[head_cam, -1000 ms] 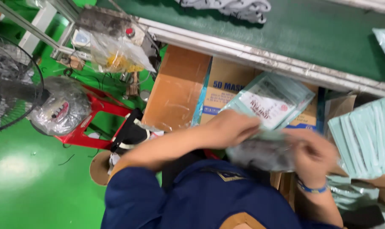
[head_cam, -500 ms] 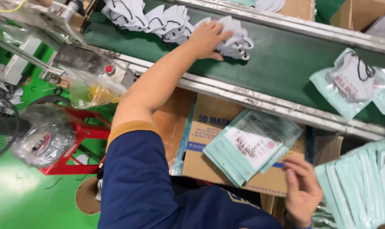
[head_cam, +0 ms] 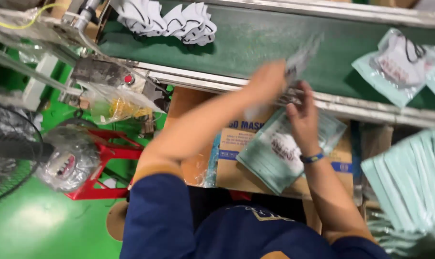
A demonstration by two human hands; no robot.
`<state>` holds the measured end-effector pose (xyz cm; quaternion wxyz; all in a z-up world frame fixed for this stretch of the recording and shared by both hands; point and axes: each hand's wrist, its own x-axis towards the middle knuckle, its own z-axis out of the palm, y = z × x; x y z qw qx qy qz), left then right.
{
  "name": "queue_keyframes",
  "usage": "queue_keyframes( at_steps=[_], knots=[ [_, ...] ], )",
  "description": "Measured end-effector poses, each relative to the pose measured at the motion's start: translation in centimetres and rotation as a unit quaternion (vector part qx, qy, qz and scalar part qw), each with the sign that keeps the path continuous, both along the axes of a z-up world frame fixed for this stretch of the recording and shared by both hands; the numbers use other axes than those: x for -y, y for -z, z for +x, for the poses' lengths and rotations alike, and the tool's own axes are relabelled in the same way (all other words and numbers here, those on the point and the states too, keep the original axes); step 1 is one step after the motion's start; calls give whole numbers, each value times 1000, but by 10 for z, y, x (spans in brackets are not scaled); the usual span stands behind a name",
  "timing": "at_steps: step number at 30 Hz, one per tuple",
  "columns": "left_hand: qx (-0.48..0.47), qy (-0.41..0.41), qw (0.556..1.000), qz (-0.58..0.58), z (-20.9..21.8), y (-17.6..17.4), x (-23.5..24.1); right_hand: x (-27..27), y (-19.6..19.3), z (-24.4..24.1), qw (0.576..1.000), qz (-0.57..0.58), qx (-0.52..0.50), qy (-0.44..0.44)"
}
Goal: Packaging bundles of face masks into plastic bags at a production line.
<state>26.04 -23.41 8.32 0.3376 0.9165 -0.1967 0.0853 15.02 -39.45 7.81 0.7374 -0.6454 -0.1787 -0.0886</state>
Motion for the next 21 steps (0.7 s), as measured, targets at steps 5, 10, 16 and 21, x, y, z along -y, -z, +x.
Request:
queue_keyframes(
  at_steps=[5,10,16,21],
  knots=[
    [-181,33,980,-75,-158,-57,-3,3,30,-83,992,-117,37,-30],
    [-223,81,967,93,-241,-65,-60,14,46,-161,961,41,-235,-141],
    [-384,92,852,-344,-306,38,-94,13,53,-223,876,38,-450,-166],
    [-471,111,712,-510,-366,67,-77,90,135,-251,820,36,-490,-294]
  ],
)
